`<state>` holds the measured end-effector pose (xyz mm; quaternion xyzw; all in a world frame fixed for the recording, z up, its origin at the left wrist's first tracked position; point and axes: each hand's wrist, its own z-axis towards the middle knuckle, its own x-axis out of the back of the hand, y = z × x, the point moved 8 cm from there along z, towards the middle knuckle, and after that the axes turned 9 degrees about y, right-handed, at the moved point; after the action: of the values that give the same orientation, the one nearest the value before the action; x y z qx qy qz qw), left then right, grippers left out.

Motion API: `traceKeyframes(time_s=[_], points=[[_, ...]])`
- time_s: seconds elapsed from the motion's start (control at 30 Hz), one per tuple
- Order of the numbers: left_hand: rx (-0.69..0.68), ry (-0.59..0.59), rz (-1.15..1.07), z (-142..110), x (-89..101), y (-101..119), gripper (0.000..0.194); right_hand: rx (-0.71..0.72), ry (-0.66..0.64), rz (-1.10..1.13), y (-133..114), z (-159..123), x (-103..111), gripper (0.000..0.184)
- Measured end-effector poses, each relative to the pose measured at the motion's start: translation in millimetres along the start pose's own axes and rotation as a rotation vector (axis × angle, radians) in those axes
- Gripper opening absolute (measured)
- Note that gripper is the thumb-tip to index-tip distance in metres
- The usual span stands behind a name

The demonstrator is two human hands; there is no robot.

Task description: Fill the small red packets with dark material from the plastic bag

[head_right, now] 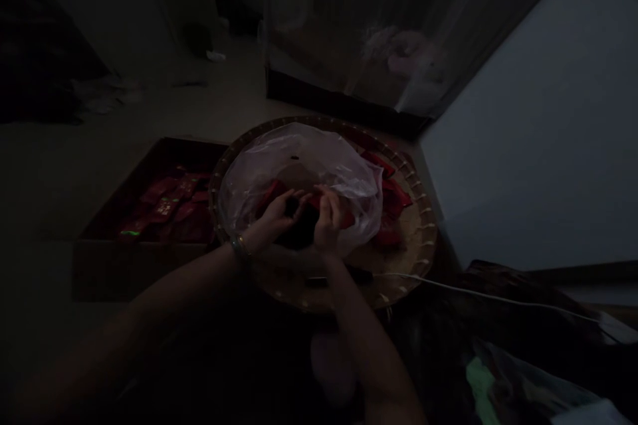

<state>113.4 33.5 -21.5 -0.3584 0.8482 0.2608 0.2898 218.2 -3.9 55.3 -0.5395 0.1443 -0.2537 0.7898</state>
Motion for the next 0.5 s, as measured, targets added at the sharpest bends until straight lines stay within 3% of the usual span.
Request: traceKeyframes(time_s=[0.07, 0.1, 0.2, 0.27, 0.33, 0.5], points=[[-0.031, 0.06, 0.046, 5, 8.0, 4, 0.016, -0.029, -0.122, -0.128, 0, 1, -1, 0.033], [-0.046, 0.076, 0.059, 6, 10.6, 6, 0.017, -0.052, -0.255, -0.194, 0, -3, -4, 0.03], [-0.046, 0.078, 0.059, 7, 12.4, 8, 0.017, -0.089, -0.822, -0.402, 4, -43, -16, 0.02], [-0.025, 0.061, 0.034, 6, 10.5, 7, 0.015, -0.029, -1.126, -0.532, 4, -77, -15, 0.018], [-0.011, 0.041, 0.012, 3, 8.0, 7, 0.015, 0.051, -1.257, -0.63, 2, -101, -12, 0.023], [0.024, -0.152, -0.017, -6, -3.8, 4, 0.026, 0.142, -1.283, -0.87, 7, -120, -17, 0.03]])
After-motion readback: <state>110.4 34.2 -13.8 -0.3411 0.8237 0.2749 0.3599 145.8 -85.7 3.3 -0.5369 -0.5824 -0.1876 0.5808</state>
